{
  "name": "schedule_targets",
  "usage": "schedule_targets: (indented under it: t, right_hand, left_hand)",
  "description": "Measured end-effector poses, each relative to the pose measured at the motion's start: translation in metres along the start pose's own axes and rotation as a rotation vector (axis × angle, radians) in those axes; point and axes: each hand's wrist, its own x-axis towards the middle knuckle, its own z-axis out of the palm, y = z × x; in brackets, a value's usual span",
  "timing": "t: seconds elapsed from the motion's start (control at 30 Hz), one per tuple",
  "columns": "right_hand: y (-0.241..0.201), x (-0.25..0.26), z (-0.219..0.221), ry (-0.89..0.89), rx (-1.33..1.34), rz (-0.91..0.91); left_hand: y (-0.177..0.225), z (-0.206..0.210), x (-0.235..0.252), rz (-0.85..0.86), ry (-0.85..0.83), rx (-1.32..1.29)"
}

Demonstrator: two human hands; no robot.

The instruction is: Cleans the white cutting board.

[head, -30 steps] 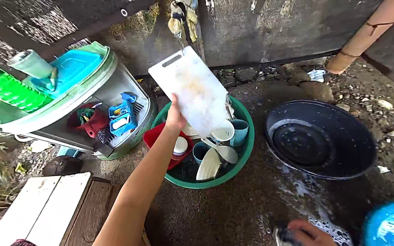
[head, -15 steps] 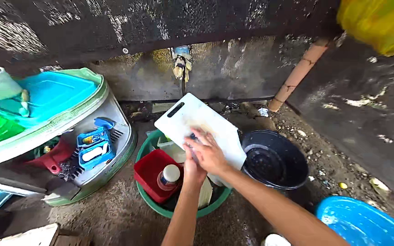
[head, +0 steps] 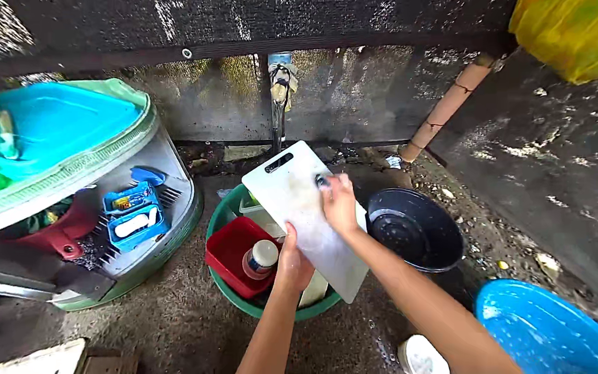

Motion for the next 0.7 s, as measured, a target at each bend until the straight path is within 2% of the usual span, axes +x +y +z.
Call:
schedule_targets:
  t: [0.07,0.13,0.17,0.23,0.27,0.37,0.43,0.5,0.57,0.63,0.7]
  right_hand:
    - [-0.014,-0.010,0.000,0.005,-0.009,0.047]
    - [-0.037,-0.058,0.008,-0.022,0.050,-0.120]
    - [-0.044,-0.079,0.010,-0.040,0.091,-0.233]
    - [-0.037,-0.088,0.006,-0.062,0.069,-0.360]
    - [-0.026,-0.077,0.001,-0.054,-0.003,-0.346]
    - [0.008,-0.029,-0.015,0.030,-0.176,-0.103]
    - [0.004,-0.033,-0.010,0.102,-0.146,-0.036]
    - [-0.018,-0.073,0.002,0.054,-0.034,-0.128]
    - [-0.034,-0.107,0.007,-0.028,0.086,-0.326]
    - [-0.027,-0.099,0.000,-0.076,0.040,-0.393]
    - [-0.005,-0.058,-0.012,-0.023,-0.084,-0.275]
  left_hand:
    - [-0.002,-0.001,-0.004,-0.016,-0.019,-0.012]
    - [0.004,-0.005,-0.005,-0.013,0.003,-0.030]
    - [0.009,-0.002,-0.005,-0.009,0.071,-0.022]
    - [0.013,-0.007,-0.006,0.001,0.108,-0.003]
    - [0.013,-0.011,-0.008,0.000,0.085,0.004]
    - [0.009,-0.009,-0.011,-0.046,0.059,-0.005]
    - [0.006,-0.009,-0.013,-0.063,0.006,-0.023]
    - [0.009,-0.011,-0.009,-0.060,0.005,-0.024]
    - [0.010,-0.008,-0.005,-0.048,0.134,-0.020]
    - [0.008,-0.016,-0.006,-0.059,0.103,-0.016]
    - [0.004,-0.014,-0.012,-0.092,0.056,-0.003]
